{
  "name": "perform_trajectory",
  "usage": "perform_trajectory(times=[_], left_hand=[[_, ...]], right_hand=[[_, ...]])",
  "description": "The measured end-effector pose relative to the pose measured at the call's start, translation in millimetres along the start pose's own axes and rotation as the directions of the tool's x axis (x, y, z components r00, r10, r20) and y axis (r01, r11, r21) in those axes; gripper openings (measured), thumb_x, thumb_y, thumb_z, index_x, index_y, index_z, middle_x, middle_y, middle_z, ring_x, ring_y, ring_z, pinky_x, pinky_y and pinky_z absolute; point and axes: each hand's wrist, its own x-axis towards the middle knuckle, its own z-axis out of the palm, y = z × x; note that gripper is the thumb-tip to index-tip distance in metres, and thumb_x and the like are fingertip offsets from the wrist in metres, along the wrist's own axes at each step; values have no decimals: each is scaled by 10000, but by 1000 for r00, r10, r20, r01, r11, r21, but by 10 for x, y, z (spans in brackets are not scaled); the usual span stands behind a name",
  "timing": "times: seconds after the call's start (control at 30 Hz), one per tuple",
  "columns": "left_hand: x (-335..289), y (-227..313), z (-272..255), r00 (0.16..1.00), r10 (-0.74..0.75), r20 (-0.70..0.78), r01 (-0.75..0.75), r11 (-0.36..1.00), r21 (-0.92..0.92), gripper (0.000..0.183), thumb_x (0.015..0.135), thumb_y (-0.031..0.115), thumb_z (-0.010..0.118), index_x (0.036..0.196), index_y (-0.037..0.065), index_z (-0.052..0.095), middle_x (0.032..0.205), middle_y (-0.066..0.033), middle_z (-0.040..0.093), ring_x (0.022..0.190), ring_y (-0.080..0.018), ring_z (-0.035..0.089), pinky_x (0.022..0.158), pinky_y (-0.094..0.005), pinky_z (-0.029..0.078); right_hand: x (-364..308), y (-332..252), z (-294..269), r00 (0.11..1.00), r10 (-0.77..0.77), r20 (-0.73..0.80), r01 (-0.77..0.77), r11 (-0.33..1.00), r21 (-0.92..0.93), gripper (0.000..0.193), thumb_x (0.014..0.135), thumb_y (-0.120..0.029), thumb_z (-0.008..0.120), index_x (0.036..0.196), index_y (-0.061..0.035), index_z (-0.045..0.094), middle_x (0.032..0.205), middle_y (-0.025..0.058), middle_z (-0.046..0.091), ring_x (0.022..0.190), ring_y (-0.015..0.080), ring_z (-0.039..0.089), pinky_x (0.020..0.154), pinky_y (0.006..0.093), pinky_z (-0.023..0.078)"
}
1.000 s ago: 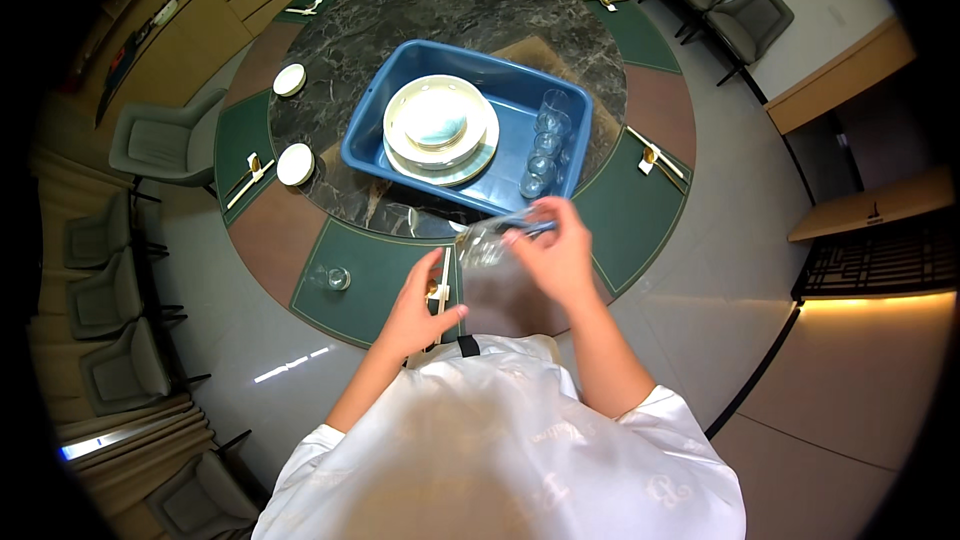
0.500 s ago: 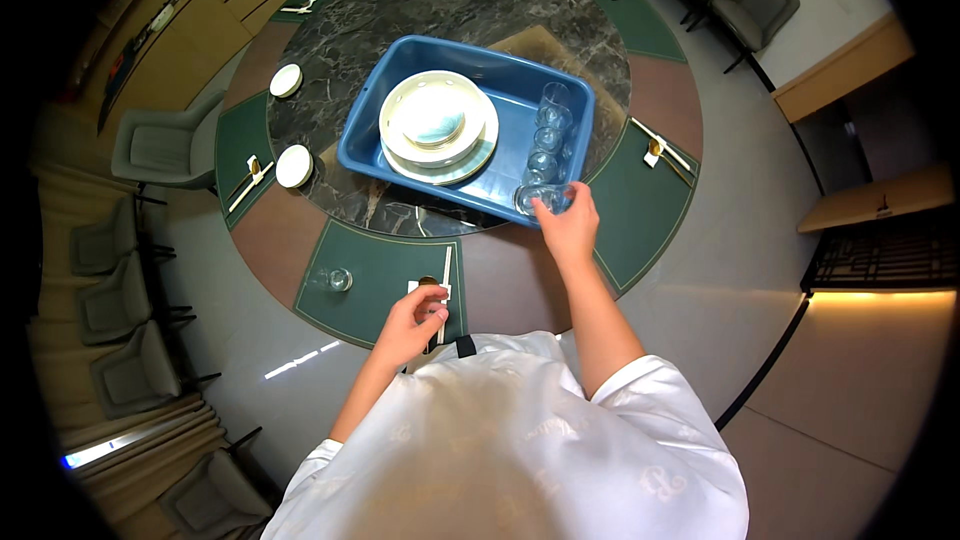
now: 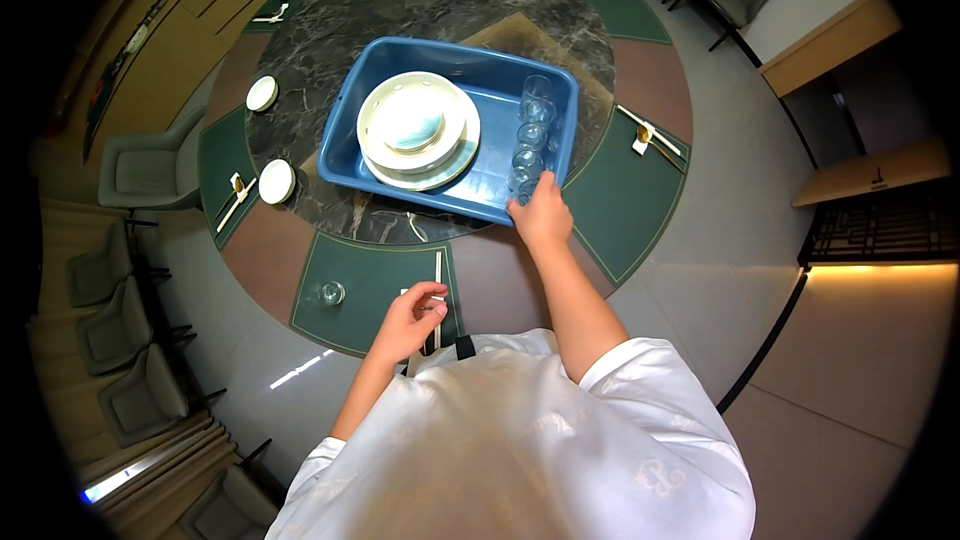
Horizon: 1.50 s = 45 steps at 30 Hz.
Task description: The person clears a large round dining table by placing bowls and glasses into a blue plastic bin, then gathers several pairs of chopsticks and holds them in one hand.
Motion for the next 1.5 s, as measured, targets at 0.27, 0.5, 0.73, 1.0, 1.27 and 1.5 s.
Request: perform_trajectory(times=[0.27,0.5,0.73,1.0,1.27,1.5], left_hand=[[224,24,-44,1000,-2,30,3,1000,-17,347,945,112,713,1260,-10,634,1144,-105,696,991,-152,673,814,-290,545],[510,101,-79,997,-13,81,9,999,54,336,939,99,707,1249,-13,637,1164,-111,702,993,-163,689,816,-293,550],[911,124,11,989,52,139,-50,999,-18,332,947,101,707,1254,-5,639,1126,-84,718,896,-122,682,747,-259,539],[1910,374,146,996,-25,-80,0,955,-297,171,1045,149,604,1124,5,653,1040,-98,726,823,-123,679,660,-241,529],[3451,452,694,992,-61,-110,27,956,-293,407,1091,325,506,1421,89,544,1460,-104,568,1321,-247,541,976,-388,490],[4412,272,788,999,29,-22,-33,980,-198,571,1110,466,394,1607,188,356,1645,-92,375,1536,-297,311,1157,-522,318]], right_hand=[[50,43,215,999,-44,9,44,994,-101,759,745,-415,892,1272,-62,476,1095,195,724,951,416,722,774,516,587],[131,-15,202,996,-5,90,21,985,-172,964,734,-447,896,1459,-51,400,1080,209,723,947,395,734,770,499,597],[150,43,172,996,-47,76,58,987,-148,1038,706,-461,908,1514,-80,377,1130,203,701,956,403,729,786,490,596],[280,246,29,994,-99,-55,107,979,172,700,832,-370,818,1382,-31,548,1282,213,603,1096,411,666,887,495,556],[1216,251,195,888,-375,-265,436,870,230,538,960,-180,636,1415,74,502,1546,310,426,1459,470,389,1202,504,340],[1899,266,290,907,-321,-274,353,932,77,570,973,-255,620,1451,36,509,1615,284,347,1522,450,291,1231,558,256]])
